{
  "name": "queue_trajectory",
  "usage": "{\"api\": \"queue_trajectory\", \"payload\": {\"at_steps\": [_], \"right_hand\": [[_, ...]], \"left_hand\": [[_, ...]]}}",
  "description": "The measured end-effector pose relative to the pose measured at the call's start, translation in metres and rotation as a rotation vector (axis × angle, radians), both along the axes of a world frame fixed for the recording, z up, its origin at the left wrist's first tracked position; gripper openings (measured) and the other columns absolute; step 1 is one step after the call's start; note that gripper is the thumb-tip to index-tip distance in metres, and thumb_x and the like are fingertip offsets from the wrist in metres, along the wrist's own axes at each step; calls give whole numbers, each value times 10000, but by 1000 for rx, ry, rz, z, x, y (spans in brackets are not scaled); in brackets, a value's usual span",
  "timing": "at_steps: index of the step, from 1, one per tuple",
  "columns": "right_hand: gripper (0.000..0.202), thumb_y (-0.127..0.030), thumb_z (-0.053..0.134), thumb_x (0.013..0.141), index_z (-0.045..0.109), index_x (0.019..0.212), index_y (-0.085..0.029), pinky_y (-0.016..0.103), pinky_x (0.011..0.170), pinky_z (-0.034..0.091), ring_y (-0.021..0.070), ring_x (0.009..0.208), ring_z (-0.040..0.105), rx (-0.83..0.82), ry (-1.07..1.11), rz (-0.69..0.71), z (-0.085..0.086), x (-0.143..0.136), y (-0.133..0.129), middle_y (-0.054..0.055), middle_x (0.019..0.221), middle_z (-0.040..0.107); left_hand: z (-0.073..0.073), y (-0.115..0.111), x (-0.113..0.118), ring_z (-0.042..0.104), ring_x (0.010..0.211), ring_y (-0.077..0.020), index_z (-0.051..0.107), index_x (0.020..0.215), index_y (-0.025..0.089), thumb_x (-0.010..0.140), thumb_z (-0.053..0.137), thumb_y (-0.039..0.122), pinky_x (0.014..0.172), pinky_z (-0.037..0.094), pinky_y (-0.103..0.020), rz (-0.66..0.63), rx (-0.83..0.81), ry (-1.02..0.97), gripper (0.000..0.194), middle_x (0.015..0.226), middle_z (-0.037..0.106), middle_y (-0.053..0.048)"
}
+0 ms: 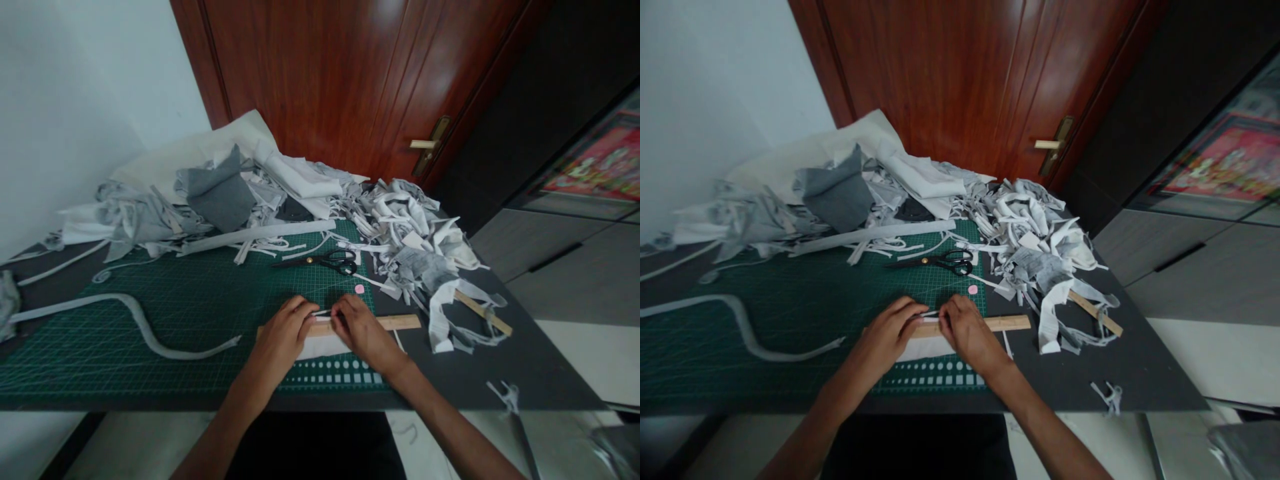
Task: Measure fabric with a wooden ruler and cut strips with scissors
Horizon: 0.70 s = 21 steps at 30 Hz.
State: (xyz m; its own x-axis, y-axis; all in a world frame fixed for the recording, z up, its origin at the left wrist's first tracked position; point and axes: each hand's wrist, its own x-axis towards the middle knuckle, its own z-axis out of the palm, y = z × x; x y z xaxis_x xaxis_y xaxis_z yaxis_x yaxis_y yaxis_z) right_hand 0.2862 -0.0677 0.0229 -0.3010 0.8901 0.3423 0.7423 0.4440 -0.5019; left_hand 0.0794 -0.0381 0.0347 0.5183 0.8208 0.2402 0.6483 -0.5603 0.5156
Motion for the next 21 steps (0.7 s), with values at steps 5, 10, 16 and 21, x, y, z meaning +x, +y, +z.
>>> {"api": "queue_trajectory", "payload": {"at_steps": [5,10,16,21], "right_hand": [[134,-89,531,984,605,1021,-195,434,946,532,266,1011,611,38,14,-4,0,-1,0,104,1025,632],[149,-77,519,985,582,1027,-206,426,954,530,264,1044,604,84,99,-9,-1,-1,-4,109,1068,617],[126,-97,506,997,584,1007,-195,425,956,515,261,1026,595,114,110,-23,-4,-1,-2,113,1048,631],[116,-158,508,1029,615,1000,-195,441,958,493,264,998,601,79,89,-77,-6,0,-2,95,1004,660]], "left_hand": [[0,4,-14,647,1022,-207,726,1094,225,1003,562,186,938,534,-357,-9,57,0,191,1050,688,-35],[-1,0,-23,617,1001,-228,721,1072,216,1016,550,215,929,501,-402,33,103,8,180,1044,690,-38],[6,-1,-17,603,967,-222,692,940,216,1020,510,208,903,485,-381,33,90,-3,199,973,674,-30],[-3,2,-19,606,937,-227,660,877,215,1017,479,219,883,488,-380,33,76,-55,228,929,662,-36]]}}
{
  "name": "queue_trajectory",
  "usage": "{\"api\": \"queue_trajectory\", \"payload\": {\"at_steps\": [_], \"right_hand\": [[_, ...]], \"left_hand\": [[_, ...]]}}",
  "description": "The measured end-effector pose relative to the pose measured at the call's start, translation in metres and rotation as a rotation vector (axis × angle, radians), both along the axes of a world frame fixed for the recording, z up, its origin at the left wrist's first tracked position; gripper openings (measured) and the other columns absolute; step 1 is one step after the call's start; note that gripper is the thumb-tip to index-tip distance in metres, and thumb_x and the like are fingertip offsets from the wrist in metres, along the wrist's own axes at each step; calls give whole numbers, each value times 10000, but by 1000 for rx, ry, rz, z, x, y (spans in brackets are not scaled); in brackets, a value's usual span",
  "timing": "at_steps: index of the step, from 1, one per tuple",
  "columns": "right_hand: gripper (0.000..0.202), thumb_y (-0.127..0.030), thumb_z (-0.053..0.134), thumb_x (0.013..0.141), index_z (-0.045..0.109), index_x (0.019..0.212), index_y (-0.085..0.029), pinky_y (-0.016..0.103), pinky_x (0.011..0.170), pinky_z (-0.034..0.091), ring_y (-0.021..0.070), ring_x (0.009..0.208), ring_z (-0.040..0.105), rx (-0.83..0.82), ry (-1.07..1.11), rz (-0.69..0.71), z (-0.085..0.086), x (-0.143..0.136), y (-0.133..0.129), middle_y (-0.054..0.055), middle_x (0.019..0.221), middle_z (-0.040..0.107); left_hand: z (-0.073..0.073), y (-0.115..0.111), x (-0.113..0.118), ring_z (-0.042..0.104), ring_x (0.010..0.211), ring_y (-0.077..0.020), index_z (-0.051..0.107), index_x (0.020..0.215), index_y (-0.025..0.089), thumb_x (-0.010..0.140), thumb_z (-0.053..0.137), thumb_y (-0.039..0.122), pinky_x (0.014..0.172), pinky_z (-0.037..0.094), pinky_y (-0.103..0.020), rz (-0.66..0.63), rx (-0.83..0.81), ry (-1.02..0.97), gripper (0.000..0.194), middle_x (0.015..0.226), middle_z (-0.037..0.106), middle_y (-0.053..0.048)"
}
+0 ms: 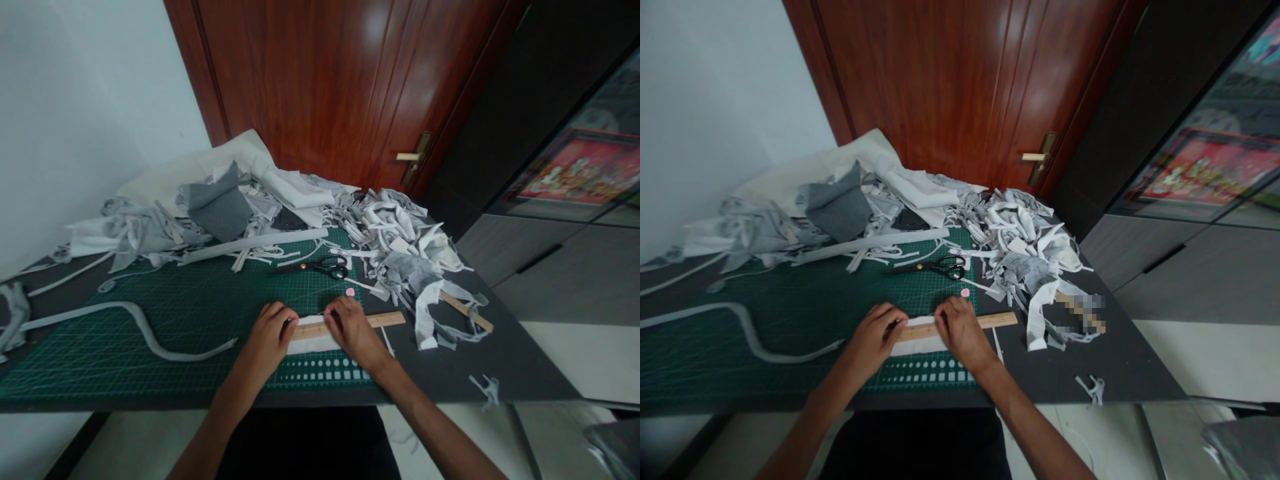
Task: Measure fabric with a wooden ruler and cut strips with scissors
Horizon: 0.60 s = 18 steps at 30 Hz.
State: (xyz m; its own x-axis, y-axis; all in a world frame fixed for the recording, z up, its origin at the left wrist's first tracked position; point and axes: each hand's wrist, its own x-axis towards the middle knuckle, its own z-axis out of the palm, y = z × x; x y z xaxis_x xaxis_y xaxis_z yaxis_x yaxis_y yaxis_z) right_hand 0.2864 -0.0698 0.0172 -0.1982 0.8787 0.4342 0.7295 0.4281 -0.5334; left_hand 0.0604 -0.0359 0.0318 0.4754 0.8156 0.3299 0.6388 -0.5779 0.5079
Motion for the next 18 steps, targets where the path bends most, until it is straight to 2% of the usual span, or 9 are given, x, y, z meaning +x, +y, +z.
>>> {"api": "queue_trajectory", "payload": {"at_steps": [4,7,13,18], "right_hand": [[149,-180,506,1027,639,1094,-193,474,1009,477,281,1072,598,6,37,-43,-3,12,-5,106,1074,665],[133,-206,548,1000,659,1073,-196,491,996,492,297,1086,593,-22,45,-85,-4,24,-10,112,1077,642],[169,-225,538,1000,637,1135,-196,496,1028,496,300,1116,592,-41,58,-78,-3,29,-14,125,1128,620],[211,-253,510,1024,603,1203,-193,506,1018,491,307,1111,584,-17,14,-84,-4,26,-18,127,1145,619]], "left_hand": [[-10,0,-3,598,918,-239,632,863,221,1029,457,247,873,486,-391,1,-8,-45,243,909,652,-44],[-12,-3,-3,583,904,-246,611,867,221,1036,438,241,852,476,-392,2,8,-61,242,901,637,-45],[-5,-2,6,564,944,-260,608,882,214,1012,484,215,869,447,-408,4,-3,-10,179,923,617,-47],[0,5,22,560,1012,-250,639,963,213,1001,558,201,908,432,-397,-106,-63,21,90,986,630,-38]]}}
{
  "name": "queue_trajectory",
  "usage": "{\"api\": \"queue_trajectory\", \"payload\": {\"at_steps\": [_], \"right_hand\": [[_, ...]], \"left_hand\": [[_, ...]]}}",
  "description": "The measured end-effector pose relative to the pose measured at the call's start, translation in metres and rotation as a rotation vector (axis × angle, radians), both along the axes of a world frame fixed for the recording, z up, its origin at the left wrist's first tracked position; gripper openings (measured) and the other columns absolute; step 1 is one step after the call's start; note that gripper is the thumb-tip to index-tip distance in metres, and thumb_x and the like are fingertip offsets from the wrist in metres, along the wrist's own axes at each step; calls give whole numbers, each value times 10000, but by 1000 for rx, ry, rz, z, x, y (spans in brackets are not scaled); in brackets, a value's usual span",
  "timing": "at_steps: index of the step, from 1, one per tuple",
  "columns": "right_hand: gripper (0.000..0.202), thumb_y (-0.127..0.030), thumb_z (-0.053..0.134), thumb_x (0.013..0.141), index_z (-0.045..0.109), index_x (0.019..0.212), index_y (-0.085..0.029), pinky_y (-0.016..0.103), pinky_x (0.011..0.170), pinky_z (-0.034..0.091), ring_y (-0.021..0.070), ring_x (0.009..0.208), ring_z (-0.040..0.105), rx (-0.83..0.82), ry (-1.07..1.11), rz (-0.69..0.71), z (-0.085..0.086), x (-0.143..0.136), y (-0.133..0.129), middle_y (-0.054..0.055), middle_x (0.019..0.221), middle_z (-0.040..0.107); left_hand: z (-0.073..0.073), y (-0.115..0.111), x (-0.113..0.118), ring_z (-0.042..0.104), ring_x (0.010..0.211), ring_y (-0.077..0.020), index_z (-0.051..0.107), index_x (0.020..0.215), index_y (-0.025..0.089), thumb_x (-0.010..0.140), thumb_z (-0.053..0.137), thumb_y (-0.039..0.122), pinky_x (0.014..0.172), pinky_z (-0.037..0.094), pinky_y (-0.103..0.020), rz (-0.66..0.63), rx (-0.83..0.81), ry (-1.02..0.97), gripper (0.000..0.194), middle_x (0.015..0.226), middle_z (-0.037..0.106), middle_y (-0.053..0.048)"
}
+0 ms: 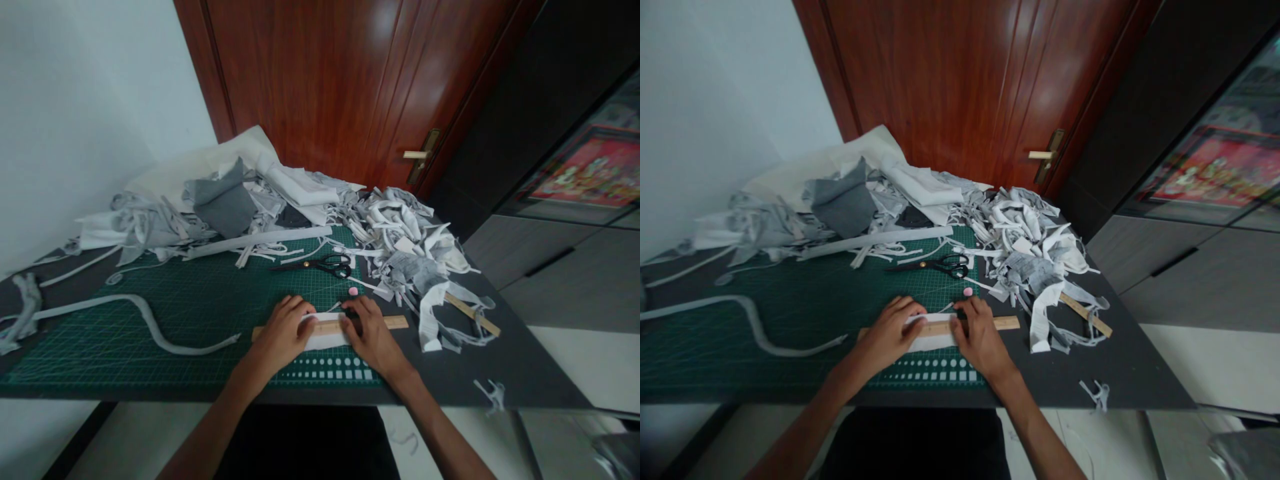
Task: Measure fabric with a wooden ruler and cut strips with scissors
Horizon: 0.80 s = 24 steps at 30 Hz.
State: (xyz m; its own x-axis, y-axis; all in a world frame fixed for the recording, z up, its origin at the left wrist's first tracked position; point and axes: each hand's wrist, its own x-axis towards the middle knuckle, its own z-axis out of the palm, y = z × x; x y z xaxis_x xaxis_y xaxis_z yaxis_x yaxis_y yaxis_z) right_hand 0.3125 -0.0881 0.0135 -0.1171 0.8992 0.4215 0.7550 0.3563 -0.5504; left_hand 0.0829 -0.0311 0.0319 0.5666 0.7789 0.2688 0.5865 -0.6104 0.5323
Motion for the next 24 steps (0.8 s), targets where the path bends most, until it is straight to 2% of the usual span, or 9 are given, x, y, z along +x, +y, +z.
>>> {"api": "queue_trajectory", "payload": {"at_steps": [5,8,12,19,24], "right_hand": [[340,-261,566,984,546,1319,-206,525,1043,472,322,1151,571,7,-83,11,4,-1,-9,127,1225,606],[360,-285,588,972,543,1320,-206,528,1028,477,326,1137,584,2,-116,-14,6,-2,-10,130,1237,609],[318,-301,566,990,558,1296,-214,511,1002,492,321,1132,589,-1,-121,-15,5,-2,-9,125,1214,617],[340,-266,581,966,537,1298,-208,526,1039,488,323,1158,587,9,-82,-8,3,-2,-9,124,1205,608],[358,-282,592,971,520,1316,-221,528,1050,489,322,1180,574,-19,-35,-6,1,-2,-8,125,1219,588]], "left_hand": [[-4,-1,10,552,1014,-250,662,980,222,1011,586,225,895,395,-408,31,32,-1,83,1006,645,-28],[-4,-2,11,542,1029,-254,679,986,236,1000,607,220,890,372,-419,49,58,8,75,1023,650,-24],[-4,2,14,537,1034,-252,676,971,229,971,632,174,898,378,-414,-2,40,0,70,1022,649,-27],[-13,10,25,555,982,-225,644,931,214,1003,575,190,928,422,-389,-98,26,-109,103,975,629,-27],[-9,6,23,536,975,-219,601,897,212,1019,500,163,926,439,-377,-125,21,-165,166,960,611,-29]]}}
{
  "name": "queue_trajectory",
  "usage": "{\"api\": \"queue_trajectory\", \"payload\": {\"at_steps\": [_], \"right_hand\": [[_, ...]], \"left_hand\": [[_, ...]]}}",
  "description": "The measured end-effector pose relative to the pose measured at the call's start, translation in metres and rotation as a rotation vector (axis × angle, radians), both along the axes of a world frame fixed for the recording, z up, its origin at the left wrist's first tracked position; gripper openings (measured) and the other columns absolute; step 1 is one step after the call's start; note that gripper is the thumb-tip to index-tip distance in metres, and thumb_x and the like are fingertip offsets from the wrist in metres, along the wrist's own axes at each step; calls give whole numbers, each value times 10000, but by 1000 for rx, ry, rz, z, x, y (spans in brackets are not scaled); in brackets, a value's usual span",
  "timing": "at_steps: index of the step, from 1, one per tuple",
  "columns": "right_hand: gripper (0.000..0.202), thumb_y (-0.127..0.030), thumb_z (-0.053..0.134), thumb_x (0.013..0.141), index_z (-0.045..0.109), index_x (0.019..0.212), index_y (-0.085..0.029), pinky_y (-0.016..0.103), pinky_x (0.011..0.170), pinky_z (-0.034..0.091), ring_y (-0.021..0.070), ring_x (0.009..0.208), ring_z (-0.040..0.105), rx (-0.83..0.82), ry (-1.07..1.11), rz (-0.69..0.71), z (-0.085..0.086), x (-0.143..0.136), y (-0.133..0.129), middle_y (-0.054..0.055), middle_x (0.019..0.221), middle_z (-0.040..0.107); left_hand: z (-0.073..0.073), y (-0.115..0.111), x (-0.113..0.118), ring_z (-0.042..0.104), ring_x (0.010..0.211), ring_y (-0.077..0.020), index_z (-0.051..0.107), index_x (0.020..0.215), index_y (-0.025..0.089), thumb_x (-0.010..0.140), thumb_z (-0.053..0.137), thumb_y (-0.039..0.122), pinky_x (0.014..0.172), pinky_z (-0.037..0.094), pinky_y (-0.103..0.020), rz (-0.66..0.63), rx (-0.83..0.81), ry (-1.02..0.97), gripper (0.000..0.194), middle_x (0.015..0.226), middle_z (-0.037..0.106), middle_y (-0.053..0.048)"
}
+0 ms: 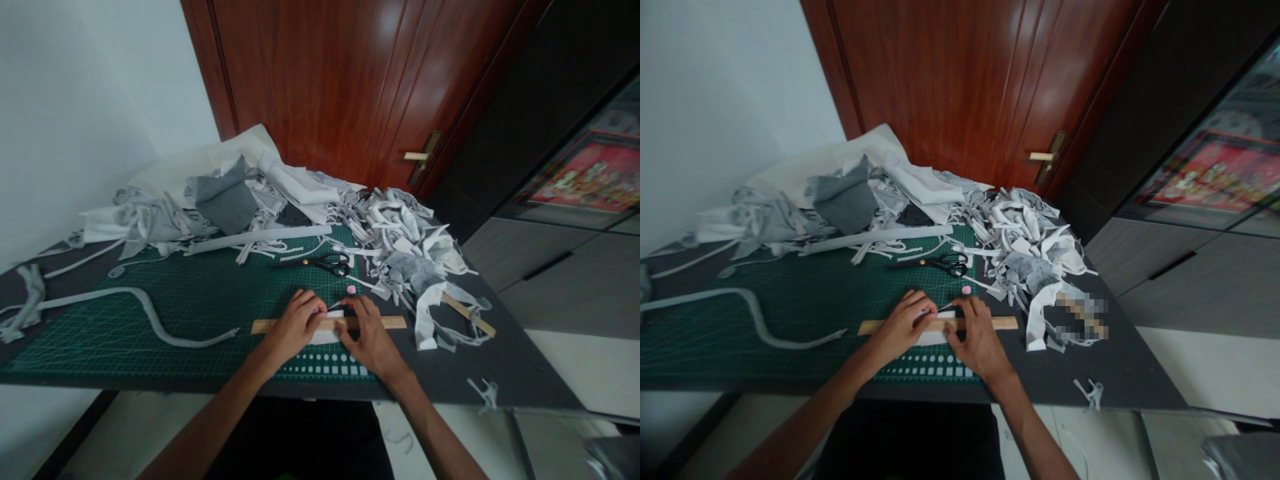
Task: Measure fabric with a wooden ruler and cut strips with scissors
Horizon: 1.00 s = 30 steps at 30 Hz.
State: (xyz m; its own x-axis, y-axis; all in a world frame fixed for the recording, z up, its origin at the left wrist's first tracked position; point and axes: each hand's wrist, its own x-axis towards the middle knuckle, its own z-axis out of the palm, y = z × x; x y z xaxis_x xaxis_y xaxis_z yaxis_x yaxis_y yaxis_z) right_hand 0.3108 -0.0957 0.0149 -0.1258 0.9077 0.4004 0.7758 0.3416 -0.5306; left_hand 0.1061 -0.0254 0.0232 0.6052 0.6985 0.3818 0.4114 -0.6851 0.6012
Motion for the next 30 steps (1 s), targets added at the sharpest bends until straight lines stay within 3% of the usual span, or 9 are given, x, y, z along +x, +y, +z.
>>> {"api": "queue_trajectory", "payload": {"at_steps": [4,8,10,13,16,20,23,30], "right_hand": [[371,-295,604,971,521,1326,-227,513,1071,489,314,1215,571,5,25,18,-1,3,-2,123,1233,591],[299,-307,572,1010,553,1296,-221,478,1053,514,294,1202,592,41,59,61,14,16,9,119,1215,613],[215,-258,510,1037,601,1225,-211,468,1022,526,282,1143,614,101,47,54,25,26,29,115,1144,630],[265,-179,503,1017,637,1245,-199,492,1049,511,288,1163,616,125,-75,88,38,37,74,133,1195,642],[331,-124,522,1001,634,1313,-114,486,1102,468,294,1234,591,-2,-387,143,45,40,119,194,1310,631],[304,-102,674,921,705,1223,-105,441,1058,475,280,1152,630,-84,-514,249,49,34,156,172,1187,698],[331,-95,706,900,713,1230,-115,424,1042,466,265,1118,649,-112,-562,317,53,29,167,161,1188,706],[337,-99,833,759,758,1087,-113,347,916,508,270,1026,682,-169,-608,350,69,23,172,143,1072,756]], "left_hand": [[6,-5,-1,515,981,-225,596,909,210,1046,458,199,943,440,-394,-13,24,16,195,961,598,-39],[7,-8,0,516,1002,-228,589,908,211,1037,461,188,946,444,-399,3,15,32,183,977,597,-41],[7,-8,0,519,1009,-227,586,906,212,1028,473,176,943,444,-397,11,11,34,170,981,600,-39],[6,-7,0,525,1000,-226,590,904,212,1019,484,168,934,442,-400,18,14,37,163,975,607,-36],[5,-6,1,529,986,-228,603,902,206,1015,491,163,917,439,-404,17,14,55,164,967,617,-38],[8,-8,1,534,1044,-251,664,1021,204,1004,553,187,950,424,-431,16,14,130,113,1037,644,-47],[10,-8,1,533,1075,-258,687,1121,220,998,595,212,964,415,-438,-3,-3,175,154,1086,650,-45],[12,-6,2,536,1059,-252,706,1116,245,1011,592,247,956,411,-427,-2,-40,140,155,1074,651,-39]]}}
